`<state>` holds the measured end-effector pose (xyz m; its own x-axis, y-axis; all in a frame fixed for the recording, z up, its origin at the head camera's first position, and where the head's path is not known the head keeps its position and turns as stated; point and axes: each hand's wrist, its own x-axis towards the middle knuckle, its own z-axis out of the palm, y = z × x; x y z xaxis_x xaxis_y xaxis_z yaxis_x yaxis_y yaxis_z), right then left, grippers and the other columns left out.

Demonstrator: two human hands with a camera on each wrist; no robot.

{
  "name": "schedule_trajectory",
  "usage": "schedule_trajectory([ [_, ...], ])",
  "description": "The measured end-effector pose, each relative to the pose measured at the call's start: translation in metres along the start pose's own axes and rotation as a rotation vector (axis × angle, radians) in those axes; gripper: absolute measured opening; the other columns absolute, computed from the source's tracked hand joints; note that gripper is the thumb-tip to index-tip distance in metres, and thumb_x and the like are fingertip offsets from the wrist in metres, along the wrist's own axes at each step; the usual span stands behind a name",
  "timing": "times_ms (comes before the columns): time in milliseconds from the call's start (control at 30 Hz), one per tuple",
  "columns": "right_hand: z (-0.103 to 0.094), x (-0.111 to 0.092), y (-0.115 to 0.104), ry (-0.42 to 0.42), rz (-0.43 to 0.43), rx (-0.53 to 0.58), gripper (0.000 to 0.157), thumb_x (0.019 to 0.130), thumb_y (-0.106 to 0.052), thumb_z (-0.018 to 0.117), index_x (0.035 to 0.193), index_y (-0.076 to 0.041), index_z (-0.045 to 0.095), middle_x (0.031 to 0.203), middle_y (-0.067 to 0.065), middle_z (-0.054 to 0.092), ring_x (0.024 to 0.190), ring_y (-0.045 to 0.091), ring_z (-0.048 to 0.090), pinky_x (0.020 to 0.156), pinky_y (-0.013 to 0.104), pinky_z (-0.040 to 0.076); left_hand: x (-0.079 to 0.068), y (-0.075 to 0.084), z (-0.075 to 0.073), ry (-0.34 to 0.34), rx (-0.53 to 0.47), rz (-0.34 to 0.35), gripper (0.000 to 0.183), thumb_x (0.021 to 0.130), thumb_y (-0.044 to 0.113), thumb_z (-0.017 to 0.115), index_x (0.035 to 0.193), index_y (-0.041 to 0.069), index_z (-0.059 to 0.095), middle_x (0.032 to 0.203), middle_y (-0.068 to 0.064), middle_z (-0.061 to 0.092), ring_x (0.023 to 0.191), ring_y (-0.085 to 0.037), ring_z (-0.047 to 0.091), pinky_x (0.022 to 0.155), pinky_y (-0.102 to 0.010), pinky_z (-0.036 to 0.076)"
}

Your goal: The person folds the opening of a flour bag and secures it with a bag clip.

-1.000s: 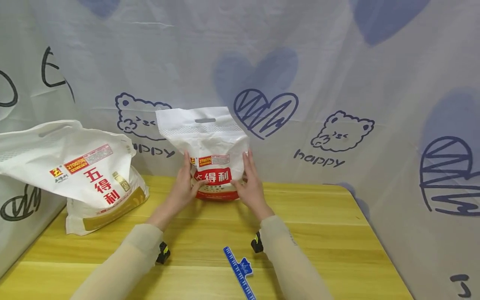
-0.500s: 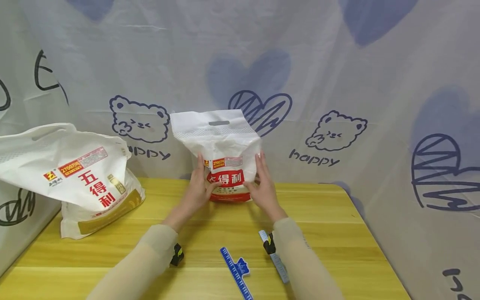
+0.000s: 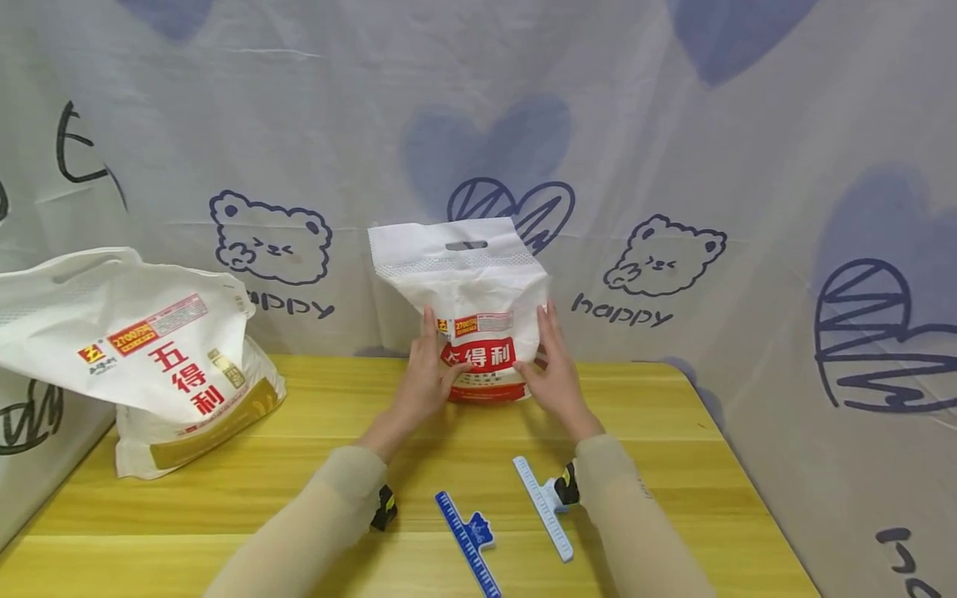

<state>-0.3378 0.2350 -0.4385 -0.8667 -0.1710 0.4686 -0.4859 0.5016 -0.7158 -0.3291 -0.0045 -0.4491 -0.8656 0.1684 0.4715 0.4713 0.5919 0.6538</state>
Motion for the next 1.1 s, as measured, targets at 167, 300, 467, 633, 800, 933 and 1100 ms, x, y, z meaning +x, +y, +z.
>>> schedule_trajectory([
  [167, -0.015, -0.005, 0.007, 0.004, 0.010, 0.001, 0.107, 0.090, 0.010, 0.072, 0.168, -0.025, 0.008, 0.175, 0.005, -0.007, 0.130, 0.049, 0.052, 0.104, 0.058, 0.051, 0.004, 0.010, 0.013, -0.018, -0.012, 0.015, 0.109, 0.100, 0.028, 0.068, 0.164, 0.020, -0.020, 0.171, -0.017, 0.023, 0.149, -0.040, 0.032, 0.113, -0.056, 0.044],
  [300, -0.028, -0.009, 0.014, 0.002, 0.029, -0.002, 0.107, 0.091, 0.010, 0.071, 0.168, -0.028, 0.007, 0.175, 0.002, -0.010, 0.135, 0.048, 0.048, 0.106, 0.059, 0.049, 0.006, 0.019, 0.022, -0.047, -0.032, 0.005, 0.109, 0.100, 0.028, 0.068, 0.165, 0.021, -0.019, 0.170, -0.017, 0.025, 0.149, -0.039, 0.031, 0.114, -0.056, 0.043],
  [467, -0.041, -0.011, 0.020, -0.005, 0.057, 0.013, 0.108, 0.091, 0.011, 0.069, 0.168, -0.031, 0.005, 0.175, -0.001, -0.011, 0.134, 0.050, 0.048, 0.107, 0.059, 0.048, 0.008, 0.028, 0.031, -0.064, -0.038, 0.018, 0.108, 0.101, 0.028, 0.068, 0.165, 0.019, -0.019, 0.172, -0.015, 0.020, 0.150, -0.039, 0.031, 0.116, -0.054, 0.042],
  [633, -0.051, -0.014, 0.023, 0.004, 0.068, 0.002, 0.107, 0.091, 0.012, 0.068, 0.168, -0.029, 0.005, 0.175, 0.002, -0.011, 0.130, 0.051, 0.050, 0.105, 0.059, 0.049, 0.010, 0.035, 0.039, -0.086, -0.038, 0.017, 0.108, 0.101, 0.029, 0.066, 0.164, 0.022, -0.021, 0.173, -0.014, 0.016, 0.151, -0.039, 0.029, 0.117, -0.053, 0.040],
  [800, -0.058, -0.017, 0.026, 0.013, 0.093, -0.019, 0.108, 0.092, 0.011, 0.067, 0.168, -0.032, 0.004, 0.175, -0.002, -0.012, 0.132, 0.051, 0.049, 0.105, 0.060, 0.049, 0.013, 0.040, 0.045, -0.098, -0.045, 0.015, 0.106, 0.102, 0.028, 0.065, 0.164, 0.024, -0.021, 0.173, -0.012, 0.013, 0.153, -0.038, 0.026, 0.116, -0.053, 0.040],
  [933, -0.062, -0.019, 0.026, 0.018, 0.109, -0.035, 0.107, 0.093, 0.011, 0.067, 0.168, -0.032, 0.004, 0.175, -0.002, -0.013, 0.134, 0.050, 0.048, 0.107, 0.060, 0.048, 0.014, 0.043, 0.048, -0.107, -0.043, 0.014, 0.107, 0.102, 0.028, 0.066, 0.164, 0.025, -0.021, 0.173, -0.012, 0.015, 0.153, -0.037, 0.026, 0.118, -0.053, 0.038],
  [1100, -0.064, -0.022, 0.024, 0.020, 0.122, -0.040, 0.107, 0.093, 0.011, 0.067, 0.168, -0.030, 0.003, 0.175, -0.003, -0.013, 0.137, 0.051, 0.046, 0.108, 0.060, 0.047, 0.015, 0.041, 0.047, -0.131, -0.045, 0.030, 0.108, 0.102, 0.026, 0.066, 0.163, 0.025, -0.022, 0.173, -0.012, 0.017, 0.151, -0.036, 0.030, 0.119, -0.050, 0.037],
])
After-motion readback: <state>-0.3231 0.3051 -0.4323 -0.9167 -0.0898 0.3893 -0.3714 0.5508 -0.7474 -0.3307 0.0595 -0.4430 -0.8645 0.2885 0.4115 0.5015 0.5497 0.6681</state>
